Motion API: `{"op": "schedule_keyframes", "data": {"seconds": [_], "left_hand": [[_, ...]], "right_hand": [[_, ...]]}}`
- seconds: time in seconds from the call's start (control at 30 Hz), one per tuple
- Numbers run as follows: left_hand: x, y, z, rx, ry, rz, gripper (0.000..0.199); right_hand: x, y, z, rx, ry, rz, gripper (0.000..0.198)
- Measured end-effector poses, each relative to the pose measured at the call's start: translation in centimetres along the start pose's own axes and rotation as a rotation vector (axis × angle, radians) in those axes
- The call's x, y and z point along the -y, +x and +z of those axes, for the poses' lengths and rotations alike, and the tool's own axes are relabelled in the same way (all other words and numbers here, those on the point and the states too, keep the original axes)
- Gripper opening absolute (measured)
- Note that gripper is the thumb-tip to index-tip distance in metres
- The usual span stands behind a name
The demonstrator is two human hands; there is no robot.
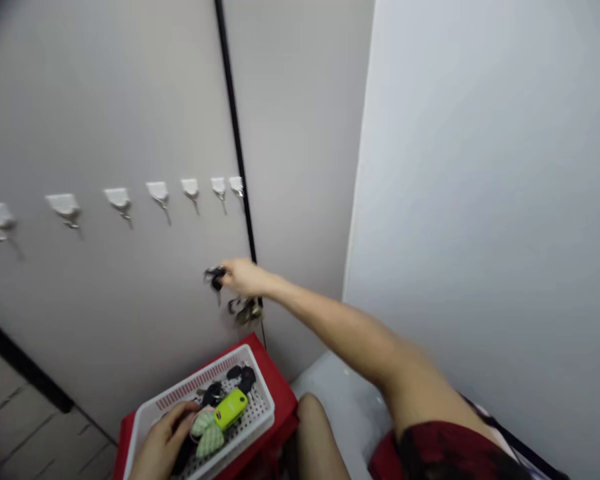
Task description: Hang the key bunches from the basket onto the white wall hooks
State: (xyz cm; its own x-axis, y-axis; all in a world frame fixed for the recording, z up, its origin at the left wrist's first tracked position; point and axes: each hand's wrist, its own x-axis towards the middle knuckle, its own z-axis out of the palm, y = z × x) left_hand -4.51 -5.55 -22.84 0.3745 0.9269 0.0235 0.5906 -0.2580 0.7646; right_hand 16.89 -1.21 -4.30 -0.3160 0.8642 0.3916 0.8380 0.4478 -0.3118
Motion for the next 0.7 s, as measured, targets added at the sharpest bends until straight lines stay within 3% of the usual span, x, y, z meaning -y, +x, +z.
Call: {"op": "schedule_keyframes", "data": {"seconds": [0.1, 0.3, 0.47, 0.7], "left_hand": [[0.2, 0.2, 0.0, 0.024, 0.014, -0.011, 0.027], [0.3, 0.7, 0.1, 0.027, 0.123, -0.018, 0.028], [0.4, 1.0, 0.3, -0.021, 0.212, 0.064, 0.025], [0.0, 0.6, 0.4, -0.019, 0.244, 0.079, 0.027]], "right_hand": [[0.7, -2.5, 5.4, 0.216, -0.022, -0.048, 0.021], [1.1, -5.8, 11.5, 0.341, -0.059, 0.034, 0.025], [0.8, -7.5, 13.8, 0.36, -0.061, 0.023, 0.026], [2.6, -9.2, 13.8, 0.459, -0.098, 0.043, 0.02]]}}
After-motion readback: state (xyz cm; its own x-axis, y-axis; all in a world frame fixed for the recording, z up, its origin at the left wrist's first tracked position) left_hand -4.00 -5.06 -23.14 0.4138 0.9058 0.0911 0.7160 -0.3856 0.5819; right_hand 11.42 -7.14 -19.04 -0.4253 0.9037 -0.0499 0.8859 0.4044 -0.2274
